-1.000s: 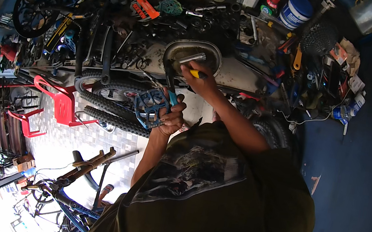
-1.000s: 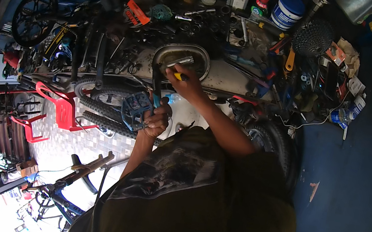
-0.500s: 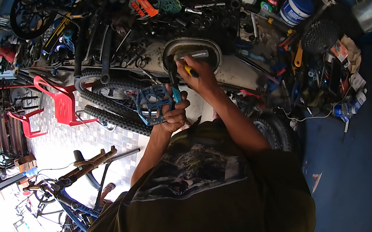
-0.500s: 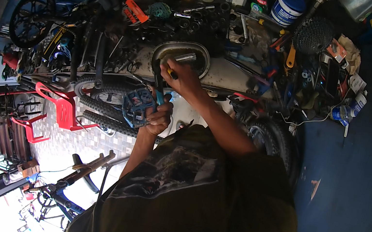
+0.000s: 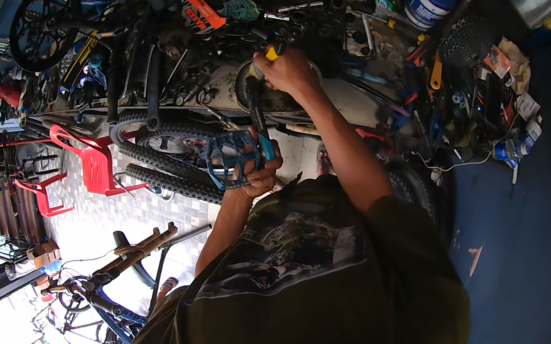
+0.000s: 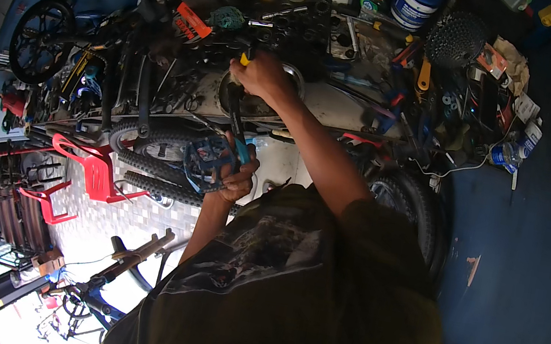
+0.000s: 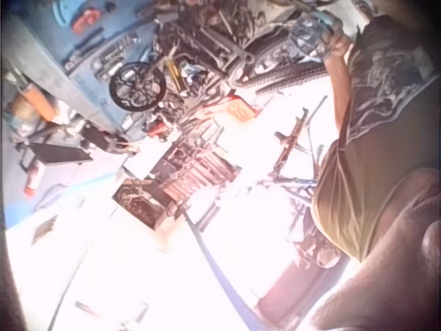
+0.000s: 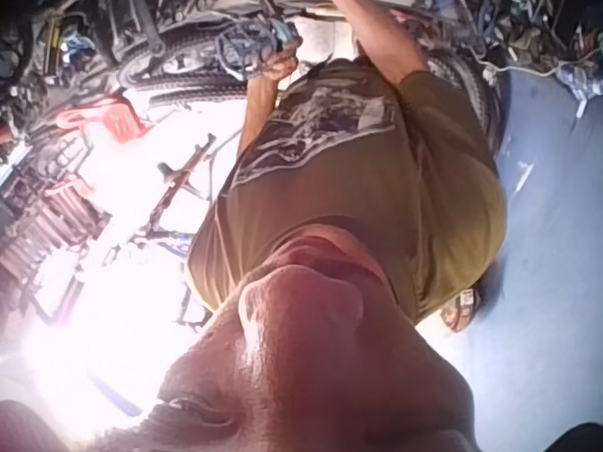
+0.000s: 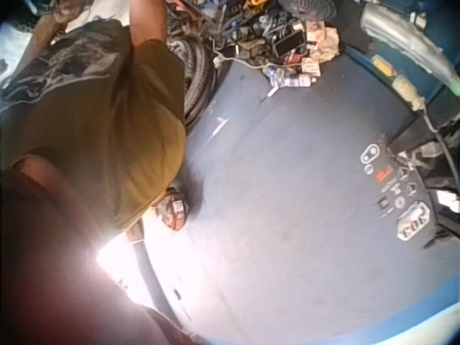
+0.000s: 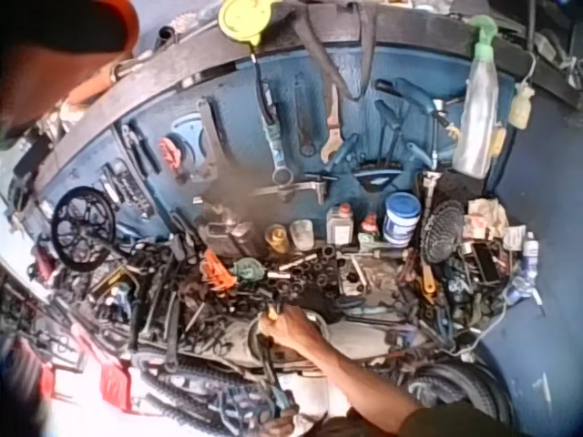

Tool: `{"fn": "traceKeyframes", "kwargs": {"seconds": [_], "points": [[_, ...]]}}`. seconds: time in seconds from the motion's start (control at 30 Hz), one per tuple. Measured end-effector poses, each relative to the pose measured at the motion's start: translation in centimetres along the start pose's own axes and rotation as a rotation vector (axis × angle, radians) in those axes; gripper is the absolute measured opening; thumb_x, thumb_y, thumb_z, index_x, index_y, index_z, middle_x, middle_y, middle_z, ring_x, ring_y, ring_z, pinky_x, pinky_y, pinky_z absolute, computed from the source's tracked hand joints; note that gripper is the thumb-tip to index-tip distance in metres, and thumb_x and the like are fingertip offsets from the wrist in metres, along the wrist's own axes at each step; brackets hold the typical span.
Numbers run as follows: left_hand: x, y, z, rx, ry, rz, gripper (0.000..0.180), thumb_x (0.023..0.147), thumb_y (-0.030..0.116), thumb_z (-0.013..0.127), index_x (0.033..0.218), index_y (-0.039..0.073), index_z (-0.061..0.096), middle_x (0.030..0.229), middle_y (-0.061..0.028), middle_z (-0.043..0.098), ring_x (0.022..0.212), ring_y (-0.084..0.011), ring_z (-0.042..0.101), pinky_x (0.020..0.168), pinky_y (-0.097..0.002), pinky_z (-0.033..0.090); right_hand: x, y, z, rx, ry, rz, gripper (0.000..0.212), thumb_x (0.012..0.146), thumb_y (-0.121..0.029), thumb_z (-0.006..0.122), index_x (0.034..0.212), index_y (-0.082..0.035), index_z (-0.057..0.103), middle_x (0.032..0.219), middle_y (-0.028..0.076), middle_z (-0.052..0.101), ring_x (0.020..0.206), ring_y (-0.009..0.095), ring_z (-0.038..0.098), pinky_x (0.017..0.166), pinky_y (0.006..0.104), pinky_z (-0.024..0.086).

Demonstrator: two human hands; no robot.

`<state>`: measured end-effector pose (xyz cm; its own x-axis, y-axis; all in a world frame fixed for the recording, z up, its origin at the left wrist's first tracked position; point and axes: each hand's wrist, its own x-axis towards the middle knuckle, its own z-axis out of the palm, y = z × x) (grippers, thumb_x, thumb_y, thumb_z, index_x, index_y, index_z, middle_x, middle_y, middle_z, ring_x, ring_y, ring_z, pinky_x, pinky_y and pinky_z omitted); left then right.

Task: The person scrubs a bicycle crankset with a brush and liquid from a metal tray, then wipes it with a cloth. They repeat the scrubbing and wiping process on the crankset and pedal arm, occasionally rinsing the brush in the tray.

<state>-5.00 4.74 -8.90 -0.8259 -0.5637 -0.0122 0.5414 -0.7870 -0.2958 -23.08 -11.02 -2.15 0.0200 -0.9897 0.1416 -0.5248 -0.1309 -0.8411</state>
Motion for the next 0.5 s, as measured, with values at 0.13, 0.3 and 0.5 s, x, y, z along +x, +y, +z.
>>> {"fn": "traceKeyframes", "kwargs": {"seconds": [0.13, 0.3, 0.5], "points": [[0.1, 0.6, 0.1, -0.023, -0.047, -0.05, 0.078, 0.103, 0.063, 0.041, 0.126, -0.01, 0.052, 0.086, -0.0177, 0.054, 0.042, -0.0149, 0.051, 0.045, -0.0303, 0.044, -3.2, 1.1, 1.4, 0.002, 0.145, -0.2, 0.038, 0.094, -0.04, 0.065, 0.088, -0.003, 0.066, 0.065, 0.014, 0.066, 0.058, 0.029, 0.068, 0.056, 0.0406, 0.051], [-0.3, 0.7, -0.9, -0.01, -0.052, -0.037, 0.076, 0.104, 0.062, 0.041, 0.128, -0.009, 0.052, 0.086, -0.0169, 0.053, 0.042, -0.0144, 0.05, 0.045, -0.0299, 0.044, -4.1, 0.9, 0.3, 0.045, 0.038, 0.082, 0.033, 0.094, -0.039, 0.067, 0.088, -0.007, 0.067, 0.073, 0.015, 0.069, 0.07, 0.035, 0.068, 0.065, 0.0418, 0.052], [0.0, 0.9, -0.8, -0.029, -0.084, -0.076, 0.072, 0.104, 0.058, 0.043, 0.13, -0.008, 0.052, 0.087, -0.016, 0.054, 0.044, -0.0141, 0.051, 0.048, -0.0304, 0.045, -6.2, 1.5, 1.4, 0.109, 0.079, -0.049, 0.033, 0.093, -0.038, 0.068, 0.084, -0.007, 0.065, 0.067, 0.015, 0.064, 0.065, 0.035, 0.065, 0.059, 0.0439, 0.049]]}}
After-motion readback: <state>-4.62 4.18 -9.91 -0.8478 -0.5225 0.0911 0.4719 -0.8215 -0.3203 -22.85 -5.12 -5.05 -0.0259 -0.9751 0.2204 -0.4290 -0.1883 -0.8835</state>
